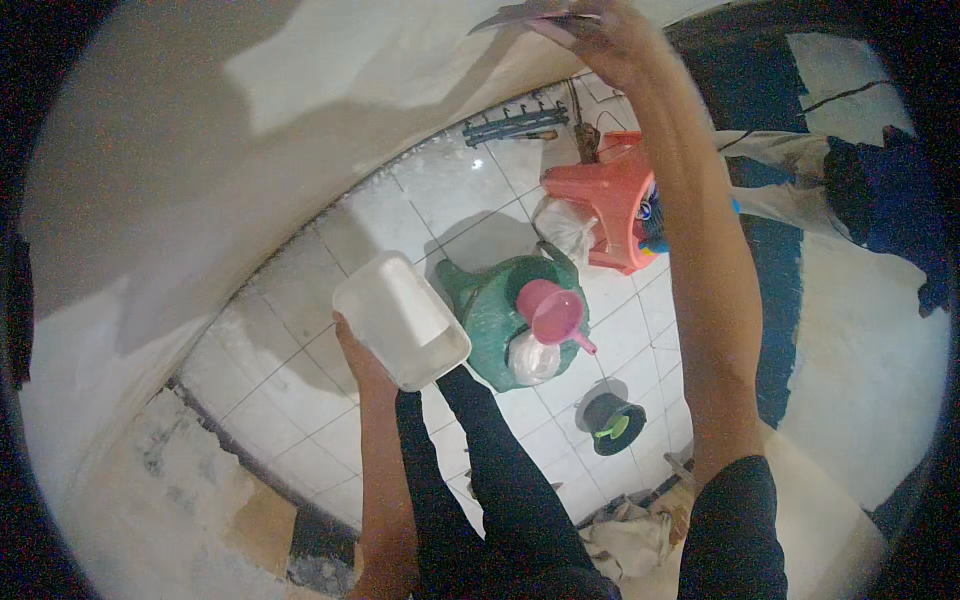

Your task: The person uses a scraper to apply and smooth putty or filler onto a wall, dipping the scraper into a small container between strokes to gather more material.

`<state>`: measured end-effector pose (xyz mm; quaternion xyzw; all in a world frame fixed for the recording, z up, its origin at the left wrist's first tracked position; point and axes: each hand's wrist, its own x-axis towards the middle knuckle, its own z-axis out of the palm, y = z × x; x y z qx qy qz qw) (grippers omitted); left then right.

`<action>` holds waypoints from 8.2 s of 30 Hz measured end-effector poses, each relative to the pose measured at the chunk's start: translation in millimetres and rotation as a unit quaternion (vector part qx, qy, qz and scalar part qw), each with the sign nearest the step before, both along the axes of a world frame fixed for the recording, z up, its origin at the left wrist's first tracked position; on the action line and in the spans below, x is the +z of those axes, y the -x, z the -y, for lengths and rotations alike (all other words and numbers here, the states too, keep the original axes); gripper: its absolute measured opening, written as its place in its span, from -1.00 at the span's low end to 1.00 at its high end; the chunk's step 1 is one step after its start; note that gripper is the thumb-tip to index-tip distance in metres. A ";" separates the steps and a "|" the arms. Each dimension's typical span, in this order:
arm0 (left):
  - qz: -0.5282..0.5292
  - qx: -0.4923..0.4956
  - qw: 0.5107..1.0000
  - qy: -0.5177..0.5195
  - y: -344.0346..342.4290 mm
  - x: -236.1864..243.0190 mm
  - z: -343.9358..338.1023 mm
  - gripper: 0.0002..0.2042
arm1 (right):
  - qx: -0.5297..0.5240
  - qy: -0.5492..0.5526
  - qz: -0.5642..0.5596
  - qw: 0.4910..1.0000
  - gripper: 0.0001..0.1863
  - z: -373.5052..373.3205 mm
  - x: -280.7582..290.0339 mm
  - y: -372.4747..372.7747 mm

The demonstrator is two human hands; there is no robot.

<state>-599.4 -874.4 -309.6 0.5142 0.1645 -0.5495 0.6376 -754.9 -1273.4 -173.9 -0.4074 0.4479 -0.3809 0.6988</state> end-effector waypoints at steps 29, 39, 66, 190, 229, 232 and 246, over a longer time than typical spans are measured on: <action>-0.023 0.059 0.998 -0.023 -27.4 -8.0 -31.8 -0.32 | -0.032 -0.057 -0.061 0.996 -0.71 -31.1 23.4 42.5; -0.008 0.042 0.999 -0.016 -35.8 -20.0 -43.2 -0.34 | -0.119 -0.193 0.003 0.974 -0.67 -21.6 -234.3 -15.8; 0.008 0.019 0.998 -0.054 -12.1 -53.5 -58.0 -0.33 | 0.033 -0.110 -0.144 0.983 -0.67 -40.2 -172.7 47.4; 0.067 -0.089 0.994 0.005 -23.3 101.9 -79.8 -0.31 | -0.276 0.431 -0.307 0.802 -0.82 -116.1 107.8 -124.2; 0.158 0.030 0.982 0.095 -45.7 286.8 -123.8 -0.35 | -0.188 -0.015 0.250 0.950 -0.82 -68.6 221.6 -70.0; 0.155 0.049 0.982 0.097 -53.5 289.3 -138.3 -0.36 | -0.209 -0.025 0.203 0.956 -0.82 -76.3 230.9 -100.5; 0.122 0.017 0.981 0.147 -45.5 304.8 -118.1 -0.32 | -0.271 -0.209 0.195 0.919 -0.81 -172.4 83.2 -48.6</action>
